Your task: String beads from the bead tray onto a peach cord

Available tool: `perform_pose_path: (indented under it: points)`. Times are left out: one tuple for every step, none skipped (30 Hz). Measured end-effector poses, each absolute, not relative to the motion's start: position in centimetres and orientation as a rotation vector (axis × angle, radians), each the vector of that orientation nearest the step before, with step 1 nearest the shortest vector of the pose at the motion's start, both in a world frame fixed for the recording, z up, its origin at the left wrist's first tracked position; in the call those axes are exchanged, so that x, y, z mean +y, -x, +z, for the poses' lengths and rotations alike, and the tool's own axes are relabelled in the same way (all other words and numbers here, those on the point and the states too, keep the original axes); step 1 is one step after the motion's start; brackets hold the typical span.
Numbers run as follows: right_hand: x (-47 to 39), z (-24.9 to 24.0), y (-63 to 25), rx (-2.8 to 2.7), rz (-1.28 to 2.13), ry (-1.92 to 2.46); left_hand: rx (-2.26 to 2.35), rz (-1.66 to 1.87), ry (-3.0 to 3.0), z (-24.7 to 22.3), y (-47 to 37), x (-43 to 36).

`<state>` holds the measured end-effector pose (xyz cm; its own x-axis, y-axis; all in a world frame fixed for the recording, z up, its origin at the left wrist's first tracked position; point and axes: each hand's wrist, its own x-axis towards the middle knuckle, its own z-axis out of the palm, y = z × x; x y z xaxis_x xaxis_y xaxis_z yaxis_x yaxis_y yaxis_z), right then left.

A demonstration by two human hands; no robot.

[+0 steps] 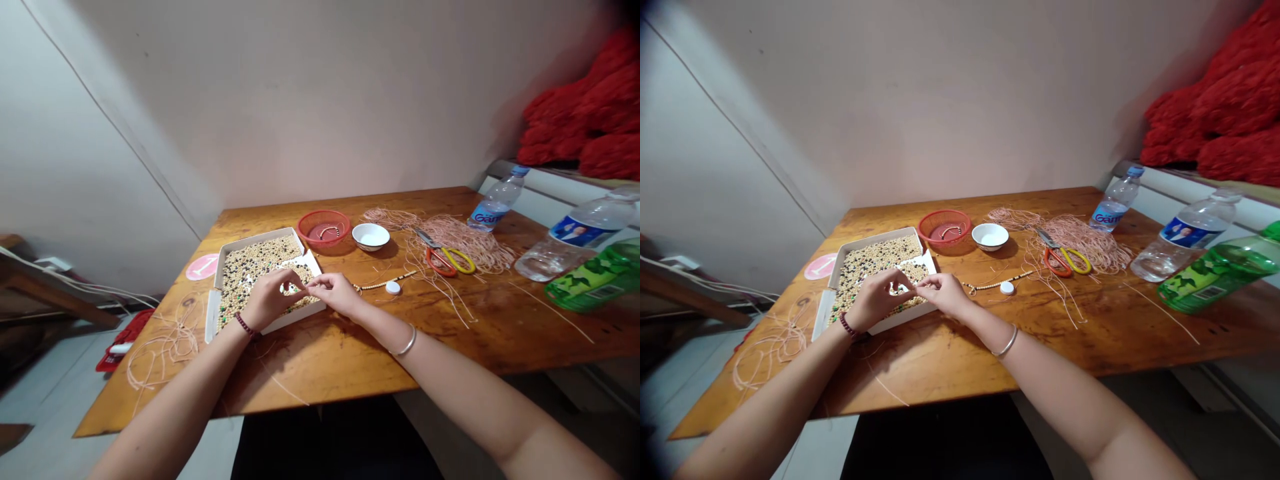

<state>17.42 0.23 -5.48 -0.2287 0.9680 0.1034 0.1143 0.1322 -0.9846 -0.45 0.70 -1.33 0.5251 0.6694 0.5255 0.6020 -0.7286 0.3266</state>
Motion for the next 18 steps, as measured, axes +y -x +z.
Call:
perform_pose_path:
  points:
    - [0.2, -5.48, -17.43, -1.53, 1.218, 1.103, 1.106, 0.975, -2.655, -1.36, 0.45, 0.71]
    - [0.18, -5.47, -17.45, -1.533, 1.223, 1.107, 1.104, 0.97, -2.658, -1.4, 0.46, 0.72]
    - [0.15, -5.45, -17.46, -1.534, 1.23, 1.111, 1.104, 0.968, -2.661, -1.46, 0.47, 0.74]
    - [0.14, -5.42, -17.48, -1.536, 1.238, 1.115, 1.105, 0.971, -2.661, -1.53, 0.5, 0.77]
    - [0.14, -5.38, -17.49, -1.538, 1.246, 1.119, 1.108, 0.975, -2.656, -1.61, 0.53, 0.81]
    - [0.14, -5.33, -17.5, -1.54, 1.253, 1.123, 1.113, 0.982, -2.648, -1.69, 0.57, 0.84]
    - [0.14, -5.29, -17.5, -1.539, 1.259, 1.126, 1.121, 0.987, -2.638, -1.76, 0.61, 0.87]
    - [0.15, -5.26, -17.51, -1.537, 1.266, 1.128, 1.133, 0.992, -2.63, -1.83, 0.65, 0.9]
    - [0.15, -5.23, -17.51, -1.534, 1.271, 1.128, 1.151, 0.997, -2.623, -1.87, 0.69, 0.92]
    - [0.15, -5.22, -17.51, -1.53, 1.275, 1.128, 1.171, 1.003, -2.617, -1.9, 0.72, 0.93]
    - [0.14, -5.21, -17.51, -1.528, 1.277, 1.125, 1.191, 1.01, -2.612, -1.91, 0.74, 0.92]
    - [0.14, -5.22, -17.51, -1.528, 1.277, 1.122, 1.205, 1.015, -2.608, -1.9, 0.75, 0.91]
    - [0.13, -5.25, -17.51, -1.527, 1.276, 1.118, 1.213, 1.018, -2.605, -1.89, 0.75, 0.88]
    - [0.13, -5.28, -17.51, -1.527, 1.276, 1.112, 1.212, 1.019, -2.602, -1.86, 0.74, 0.85]
    - [0.12, -5.31, -17.51, -1.53, 1.275, 1.106, 1.206, 1.02, -2.599, -1.84, 0.73, 0.82]
    - [0.12, -5.34, -17.52, -1.535, 1.273, 1.099, 1.199, 1.021, -2.598, -1.81, 0.71, 0.78]
    - [0.12, -5.36, -17.53, -1.541, 1.272, 1.094, 1.192, 1.023, -2.596, -1.78, 0.69, 0.75]
    - [0.13, -5.39, -17.54, -1.547, 1.273, 1.09, 1.186, 1.027, -2.596, -1.76, 0.68, 0.73]
